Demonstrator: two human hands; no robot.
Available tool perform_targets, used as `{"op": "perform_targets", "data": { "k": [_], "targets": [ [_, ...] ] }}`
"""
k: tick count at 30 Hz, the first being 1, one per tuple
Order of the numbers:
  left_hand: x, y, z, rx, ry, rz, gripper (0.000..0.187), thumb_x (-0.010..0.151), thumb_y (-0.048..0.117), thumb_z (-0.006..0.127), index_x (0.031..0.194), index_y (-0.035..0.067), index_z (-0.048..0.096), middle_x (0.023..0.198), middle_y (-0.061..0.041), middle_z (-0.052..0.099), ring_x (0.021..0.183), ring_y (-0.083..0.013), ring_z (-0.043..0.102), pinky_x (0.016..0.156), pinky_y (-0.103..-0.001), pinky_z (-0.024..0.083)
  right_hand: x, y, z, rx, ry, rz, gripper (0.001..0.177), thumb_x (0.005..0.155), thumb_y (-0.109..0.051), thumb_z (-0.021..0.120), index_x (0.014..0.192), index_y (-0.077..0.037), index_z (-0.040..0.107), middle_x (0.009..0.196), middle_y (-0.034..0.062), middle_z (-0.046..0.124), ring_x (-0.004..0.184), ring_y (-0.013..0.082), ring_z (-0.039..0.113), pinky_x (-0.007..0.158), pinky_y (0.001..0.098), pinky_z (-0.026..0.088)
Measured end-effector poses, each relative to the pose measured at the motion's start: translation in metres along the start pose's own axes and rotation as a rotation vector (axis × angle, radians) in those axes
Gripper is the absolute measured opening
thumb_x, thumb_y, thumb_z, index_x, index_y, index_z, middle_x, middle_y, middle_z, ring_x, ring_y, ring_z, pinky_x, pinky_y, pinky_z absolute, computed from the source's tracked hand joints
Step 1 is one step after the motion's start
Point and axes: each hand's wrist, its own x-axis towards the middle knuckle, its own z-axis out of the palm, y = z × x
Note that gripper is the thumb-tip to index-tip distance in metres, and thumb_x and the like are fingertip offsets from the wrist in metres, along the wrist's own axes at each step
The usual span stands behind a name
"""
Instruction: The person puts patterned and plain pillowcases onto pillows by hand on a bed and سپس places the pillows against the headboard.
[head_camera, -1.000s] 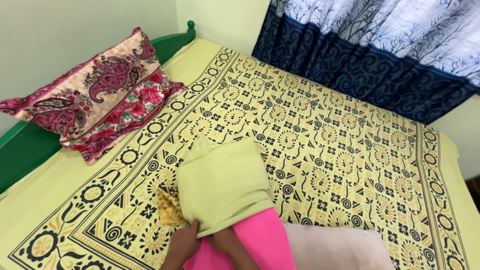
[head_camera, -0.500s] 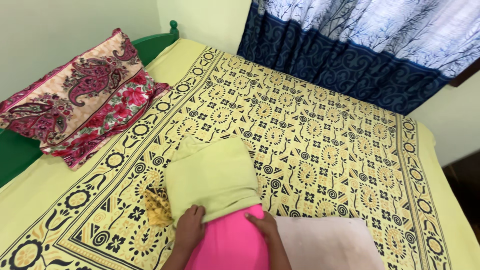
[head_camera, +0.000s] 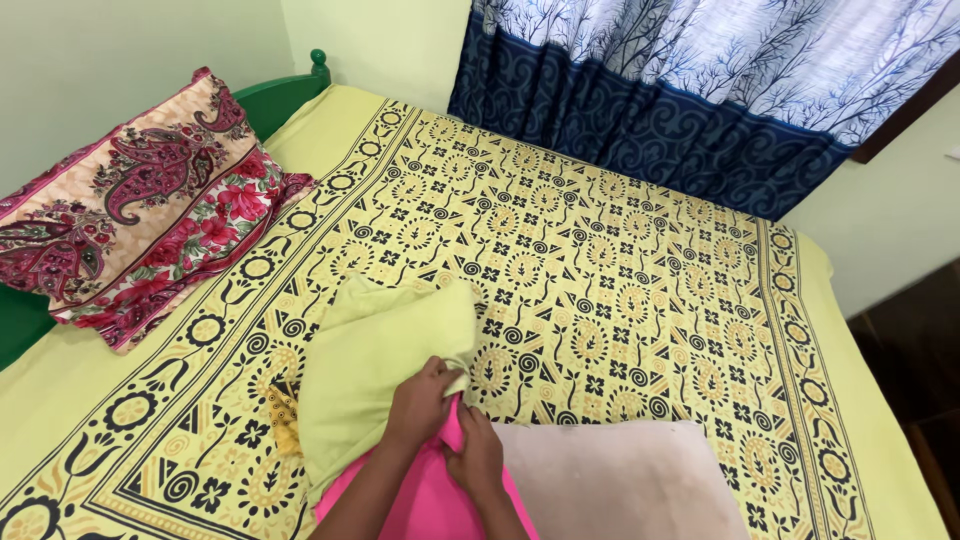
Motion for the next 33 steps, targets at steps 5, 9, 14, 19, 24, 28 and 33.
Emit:
{"op": "perform_targets", "data": {
  "k": [5, 9, 14, 19, 24, 28, 33],
  "targets": [
    [-0.004, 0.029, -0.013, -0.099, -0.058, 0.059, 0.027, 0.076, 0.01, 0.07, 0.102, 0.008, 0.079, 0.092, -0.011, 0.068, 0.081, -0.0328, 0.069, 0.075, -0.044, 0.056, 0.017, 0.002, 0.006, -0.128, -0.047, 0.106, 0.032, 0.078, -0.019, 0.083, 0.1, -0.003, 0.065, 0.1, 0.0178, 0.065, 0.096, 0.0369, 0.066, 0.082, 0.0461, 0.054],
    [-0.01, 0.045, -0.021, -0.261, 0.024, 0.026, 0.031, 0.074, 0.006, 0.071, 0.105, 0.005, 0.078, 0.089, -0.013, 0.068, 0.079, -0.0328, 0.069, 0.074, -0.042, 0.056, 0.042, 0.009, 0.008, 0.117, 0.155, -0.024, 0.031, 0.086, -0.018, 0.07, 0.113, -0.002, 0.065, 0.1, 0.0178, 0.07, 0.094, 0.0367, 0.069, 0.08, 0.0465, 0.053],
    [-0.025, 0.038, -0.005, -0.191, -0.121, -0.007, 0.039, 0.075, 0.004, 0.072, 0.113, 0.008, 0.074, 0.095, -0.014, 0.067, 0.083, -0.0342, 0.069, 0.077, -0.043, 0.055, 0.058, 0.03, 0.007, 0.826, 0.118, 0.341, 0.043, 0.099, -0.035, 0.052, 0.118, 0.0, 0.07, 0.106, 0.0206, 0.075, 0.095, 0.0333, 0.072, 0.081, 0.0401, 0.057],
    [-0.07, -0.051, 0.023, 0.121, 0.066, -0.042, 0.052, 0.068, -0.007, 0.062, 0.115, 0.014, 0.068, 0.109, -0.011, 0.068, 0.102, -0.0364, 0.064, 0.084, -0.049, 0.052, 0.047, 0.066, 0.009, -0.011, -0.158, 0.405, 0.088, 0.065, -0.03, 0.092, 0.138, -0.007, 0.048, 0.13, 0.0137, 0.063, 0.112, 0.0294, 0.065, 0.093, 0.0377, 0.053],
    [-0.112, -0.114, 0.012, 0.327, 0.027, -0.655, 0.05, 0.071, 0.02, 0.079, 0.119, 0.026, 0.064, 0.126, -0.002, 0.058, 0.119, -0.0294, 0.057, 0.097, -0.048, 0.051, 0.014, 0.128, 0.018, 0.548, -0.306, 0.659, 0.084, 0.076, -0.031, 0.088, 0.147, -0.009, 0.05, 0.133, 0.0144, 0.069, 0.116, 0.0249, 0.07, 0.097, 0.0367, 0.057],
    [-0.12, -0.117, 0.019, 0.139, 0.13, -0.946, 0.072, 0.069, 0.033, 0.088, 0.131, 0.022, 0.053, 0.14, -0.006, 0.047, 0.126, -0.0361, 0.051, 0.097, -0.053, 0.051, 0.001, 0.14, 0.026, 0.942, -0.26, 0.797, 0.081, 0.08, -0.021, 0.081, 0.15, -0.01, 0.043, 0.136, 0.0177, 0.065, 0.115, 0.0294, 0.07, 0.094, 0.0424, 0.061],
    [-0.149, -0.159, 0.043, -0.335, 0.168, -1.142, 0.097, 0.071, 0.037, 0.092, 0.145, 0.016, 0.034, 0.14, -0.026, 0.046, 0.118, -0.0424, 0.059, 0.097, -0.049, 0.053, 0.003, 0.143, 0.024, 1.022, -0.246, 0.83, 0.076, 0.083, -0.017, 0.076, 0.15, -0.012, 0.04, 0.137, 0.0163, 0.064, 0.117, 0.0274, 0.069, 0.093, 0.0408, 0.062]
  ]
}}
